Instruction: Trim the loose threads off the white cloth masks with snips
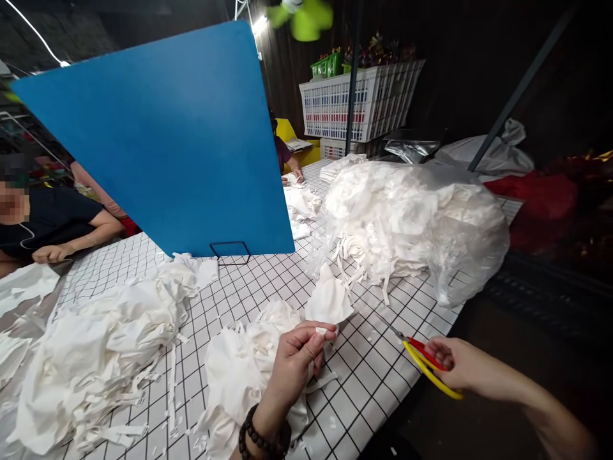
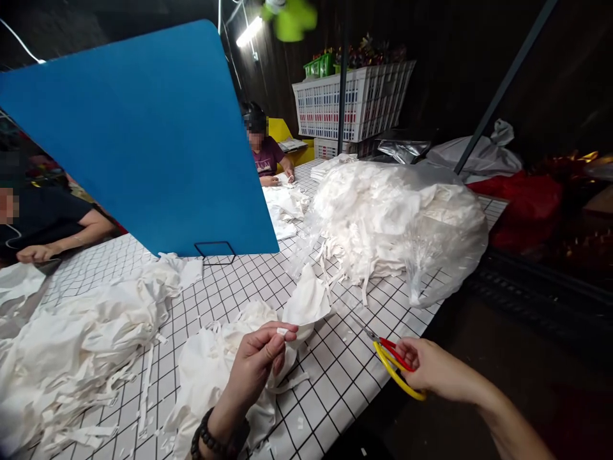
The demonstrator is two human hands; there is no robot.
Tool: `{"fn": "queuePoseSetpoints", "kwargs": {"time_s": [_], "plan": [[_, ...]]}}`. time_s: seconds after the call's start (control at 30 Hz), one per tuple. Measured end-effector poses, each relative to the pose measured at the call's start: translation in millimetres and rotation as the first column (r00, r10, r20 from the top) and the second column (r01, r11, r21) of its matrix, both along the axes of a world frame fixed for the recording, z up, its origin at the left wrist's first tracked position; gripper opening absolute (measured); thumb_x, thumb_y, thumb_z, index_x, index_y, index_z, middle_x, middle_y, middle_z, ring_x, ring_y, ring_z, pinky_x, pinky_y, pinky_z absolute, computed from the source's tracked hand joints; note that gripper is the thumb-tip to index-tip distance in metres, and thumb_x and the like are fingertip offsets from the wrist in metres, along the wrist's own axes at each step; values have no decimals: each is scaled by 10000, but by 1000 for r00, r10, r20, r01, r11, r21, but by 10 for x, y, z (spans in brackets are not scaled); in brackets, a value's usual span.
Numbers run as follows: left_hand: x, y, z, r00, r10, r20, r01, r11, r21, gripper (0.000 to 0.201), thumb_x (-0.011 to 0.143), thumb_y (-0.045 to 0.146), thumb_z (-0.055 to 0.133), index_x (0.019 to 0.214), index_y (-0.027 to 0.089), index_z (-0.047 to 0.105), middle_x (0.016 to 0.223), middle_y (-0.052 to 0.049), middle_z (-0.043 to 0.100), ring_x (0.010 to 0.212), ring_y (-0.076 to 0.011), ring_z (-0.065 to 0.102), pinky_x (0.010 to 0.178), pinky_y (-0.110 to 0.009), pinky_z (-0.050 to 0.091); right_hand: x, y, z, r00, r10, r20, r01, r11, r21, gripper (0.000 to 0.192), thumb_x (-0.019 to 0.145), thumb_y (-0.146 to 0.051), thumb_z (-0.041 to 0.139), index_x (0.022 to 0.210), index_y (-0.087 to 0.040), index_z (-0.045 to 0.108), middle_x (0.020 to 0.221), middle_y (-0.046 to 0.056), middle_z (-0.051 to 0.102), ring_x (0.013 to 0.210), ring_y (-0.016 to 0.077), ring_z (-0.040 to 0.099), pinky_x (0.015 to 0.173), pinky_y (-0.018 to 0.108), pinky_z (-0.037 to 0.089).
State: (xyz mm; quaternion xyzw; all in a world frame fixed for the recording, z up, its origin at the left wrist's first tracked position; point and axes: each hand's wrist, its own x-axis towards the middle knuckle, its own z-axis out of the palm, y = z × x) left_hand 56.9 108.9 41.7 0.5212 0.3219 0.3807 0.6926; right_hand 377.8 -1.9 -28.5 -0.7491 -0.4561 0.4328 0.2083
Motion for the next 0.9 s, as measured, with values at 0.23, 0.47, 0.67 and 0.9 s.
{"fn": "queuePoseSetpoints", "kwargs": {"time_s": [0.23,0.47,0.67,0.9], "plan": [[50,-45,-51,994,34,-106,-19,990,139,282,908,380,565,868,148,720,642,-12,608,608,-141,592,701,-285,460,-668,51,457,914,86,-398,14,970,242,301,746,-441,703,863,-216,541,715,-28,513,589,114,476,560,248,424],[-32,-121,-35,953,147,-264,-51,939,340,272,954,329,497,809,188,679,549,-11,622,729,-185,559,762,-282,408,-1153,255,841,936,246,254,-332,857,393,520,666,-524,758,1052,-246,548,878,25,636,778,221,566,721,338,437],[-72,-168,-108,946,156,-284,-41,927,372,280,963,309,478,777,189,650,609,-6,596,692,-163,575,717,-265,419,-1223,336,880,838,246,488,-441,831,338,430,712,-585,688,906,-235,530,854,14,639,780,228,585,737,371,392],[-81,-172,-125,959,124,-254,-30,939,343,269,957,301,486,751,174,605,664,11,546,600,-119,594,654,-244,437,-1320,350,869,821,261,508,-471,812,344,449,707,-612,692,895,-233,544,858,4,639,816,233,596,730,364,360]]}}
